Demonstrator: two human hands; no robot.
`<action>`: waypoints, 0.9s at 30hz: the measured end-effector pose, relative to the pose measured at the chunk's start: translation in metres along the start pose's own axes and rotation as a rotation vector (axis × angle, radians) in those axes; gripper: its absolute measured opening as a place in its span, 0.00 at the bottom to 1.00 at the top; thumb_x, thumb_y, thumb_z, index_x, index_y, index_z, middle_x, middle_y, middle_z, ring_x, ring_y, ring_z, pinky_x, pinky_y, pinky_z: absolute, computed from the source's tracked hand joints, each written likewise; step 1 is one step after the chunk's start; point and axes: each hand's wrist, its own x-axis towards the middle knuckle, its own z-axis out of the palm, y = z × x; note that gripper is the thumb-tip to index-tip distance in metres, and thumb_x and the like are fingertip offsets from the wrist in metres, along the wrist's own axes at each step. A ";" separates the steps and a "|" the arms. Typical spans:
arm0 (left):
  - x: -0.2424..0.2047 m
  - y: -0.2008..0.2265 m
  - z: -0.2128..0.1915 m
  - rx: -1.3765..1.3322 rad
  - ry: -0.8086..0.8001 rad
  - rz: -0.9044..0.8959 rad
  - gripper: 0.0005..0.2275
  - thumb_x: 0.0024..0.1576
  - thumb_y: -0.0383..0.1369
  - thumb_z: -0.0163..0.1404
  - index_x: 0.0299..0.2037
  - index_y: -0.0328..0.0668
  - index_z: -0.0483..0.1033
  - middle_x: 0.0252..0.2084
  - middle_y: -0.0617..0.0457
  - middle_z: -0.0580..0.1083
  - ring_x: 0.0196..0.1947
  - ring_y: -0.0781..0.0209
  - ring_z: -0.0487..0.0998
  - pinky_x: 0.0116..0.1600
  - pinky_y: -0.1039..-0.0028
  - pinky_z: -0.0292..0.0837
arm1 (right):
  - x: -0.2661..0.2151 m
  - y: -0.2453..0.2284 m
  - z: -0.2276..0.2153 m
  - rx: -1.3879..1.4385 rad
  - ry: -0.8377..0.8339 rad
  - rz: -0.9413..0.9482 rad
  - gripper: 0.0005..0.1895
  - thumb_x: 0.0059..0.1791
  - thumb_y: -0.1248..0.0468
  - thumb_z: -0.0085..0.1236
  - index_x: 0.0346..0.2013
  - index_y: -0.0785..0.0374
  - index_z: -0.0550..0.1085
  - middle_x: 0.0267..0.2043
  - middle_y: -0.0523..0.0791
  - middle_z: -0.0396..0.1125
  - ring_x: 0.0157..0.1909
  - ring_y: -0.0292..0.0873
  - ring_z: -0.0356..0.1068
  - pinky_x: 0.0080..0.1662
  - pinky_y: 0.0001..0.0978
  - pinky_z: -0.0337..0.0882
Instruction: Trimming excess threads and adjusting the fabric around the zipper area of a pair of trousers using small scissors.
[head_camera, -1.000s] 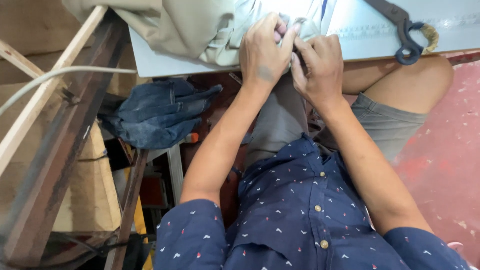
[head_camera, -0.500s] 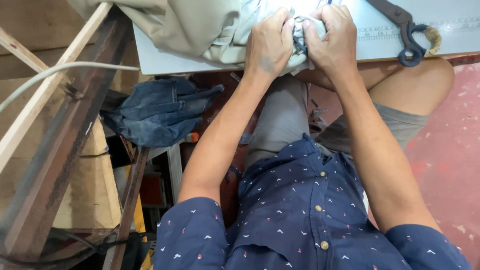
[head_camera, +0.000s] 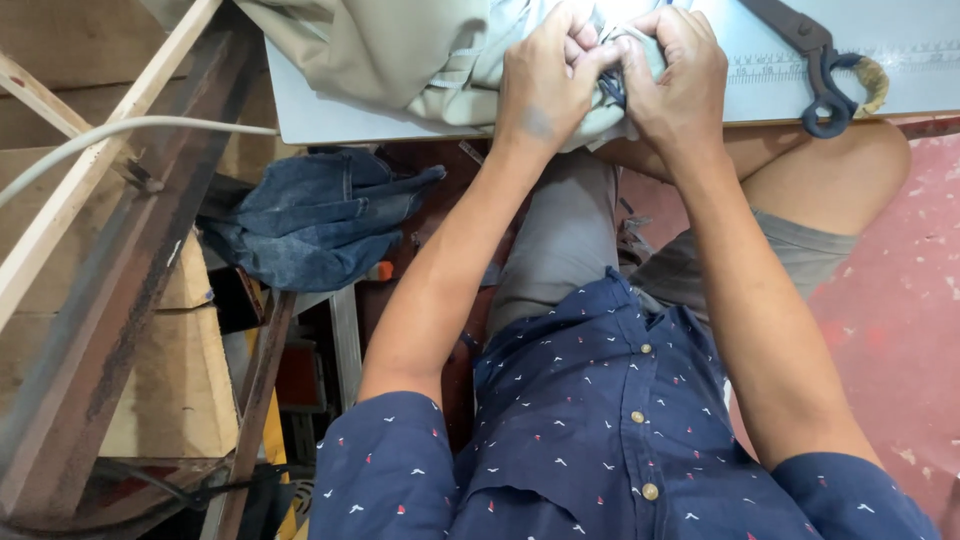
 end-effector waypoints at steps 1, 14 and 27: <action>0.000 0.000 0.000 -0.001 0.001 0.001 0.10 0.51 0.39 0.56 0.29 0.49 0.68 0.16 0.62 0.70 0.19 0.59 0.72 0.30 0.66 0.67 | -0.001 0.002 0.001 -0.002 0.000 -0.001 0.09 0.56 0.71 0.55 0.33 0.65 0.65 0.32 0.47 0.58 0.39 0.49 0.59 0.40 0.42 0.57; 0.000 0.001 -0.010 0.299 -0.083 0.008 0.10 0.52 0.21 0.44 0.22 0.42 0.58 0.19 0.47 0.66 0.19 0.43 0.66 0.25 0.55 0.57 | 0.003 0.010 0.009 -0.127 -0.020 -0.007 0.14 0.59 0.63 0.61 0.32 0.61 0.67 0.32 0.44 0.62 0.39 0.50 0.62 0.42 0.43 0.59; 0.022 -0.043 0.005 -0.045 -0.199 0.061 0.10 0.54 0.31 0.47 0.20 0.51 0.65 0.18 0.62 0.63 0.21 0.65 0.64 0.30 0.70 0.62 | 0.012 0.043 0.012 0.030 -0.079 0.102 0.10 0.57 0.66 0.54 0.32 0.61 0.66 0.34 0.43 0.62 0.41 0.47 0.60 0.42 0.41 0.60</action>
